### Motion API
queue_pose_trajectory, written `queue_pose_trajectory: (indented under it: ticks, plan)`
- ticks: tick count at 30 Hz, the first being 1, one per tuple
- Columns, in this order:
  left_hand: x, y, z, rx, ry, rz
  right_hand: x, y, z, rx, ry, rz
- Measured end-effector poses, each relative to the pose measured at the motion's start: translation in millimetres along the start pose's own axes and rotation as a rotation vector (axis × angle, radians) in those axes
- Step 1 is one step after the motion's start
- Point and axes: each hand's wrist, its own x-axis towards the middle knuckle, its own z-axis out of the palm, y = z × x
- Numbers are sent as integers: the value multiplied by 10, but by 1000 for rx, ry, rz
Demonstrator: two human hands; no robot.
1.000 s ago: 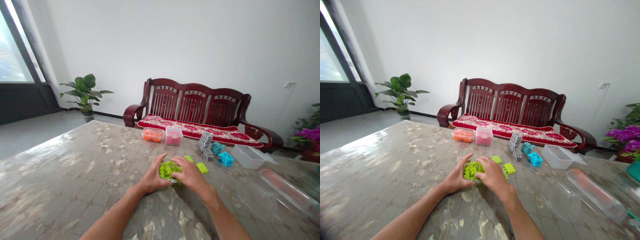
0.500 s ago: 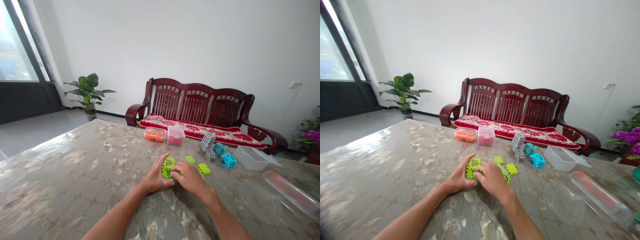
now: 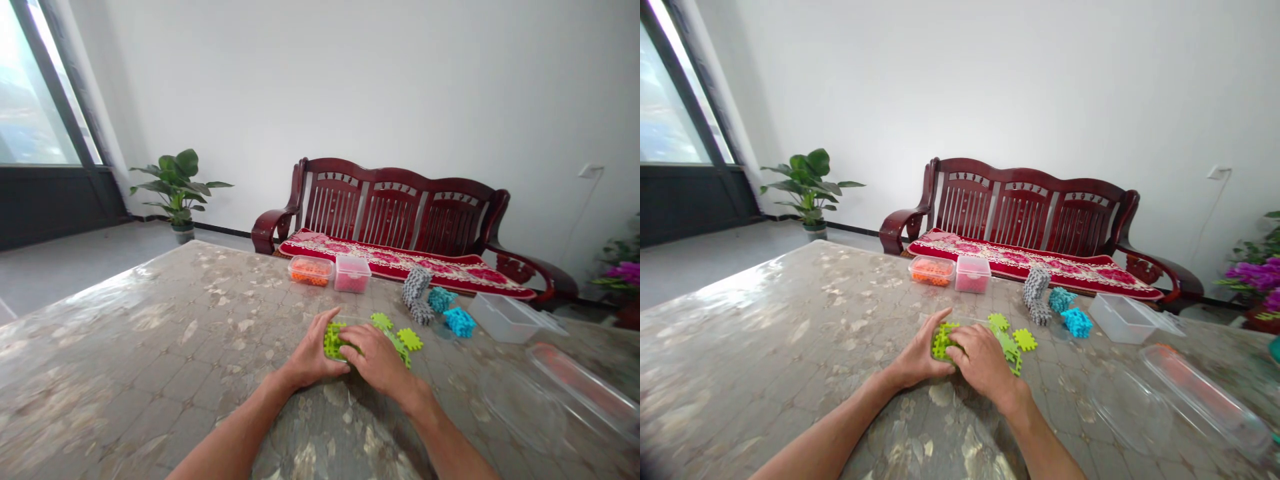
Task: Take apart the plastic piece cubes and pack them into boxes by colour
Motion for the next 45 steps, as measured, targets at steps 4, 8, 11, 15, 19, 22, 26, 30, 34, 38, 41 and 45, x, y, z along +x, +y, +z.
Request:
queue_pose_trajectory:
  ticks: [4,8,11,15,19,22,26,30,34,38,41,45]
  plan:
    - [2,45,-18,-22,-21,-36,15,203,-127,52,107,54]
    - [0,76,-37,-37,-39,-67,-61,751,-390,31,187,239]
    - [-1,76,-46,-34,-42,-75,-227,1237,-508,-68,81,333]
    - [-1,72,-52,-26,-45,-76,-438,1659,-441,-95,-80,383]
    - [0,62,-57,-16,-37,-86,-476,1742,-312,-57,-117,372]
    - [2,53,-58,-9,-22,-101,-428,1672,-296,-96,-88,363]
    - [5,53,-50,-9,-15,-108,-382,1532,-342,-248,-75,373]
    - [10,57,-45,-1,-14,-113,-407,1469,-355,-313,-22,451]
    - [11,65,-56,-8,-19,-106,-398,1395,-401,-175,123,514]
    - [5,59,-59,-7,-20,-99,-279,1030,-526,35,196,349]
    - [1,48,-47,3,-14,-93,-192,628,-554,-28,142,195]
    - [5,53,-35,6,1,-75,-136,285,-434,-129,33,110]
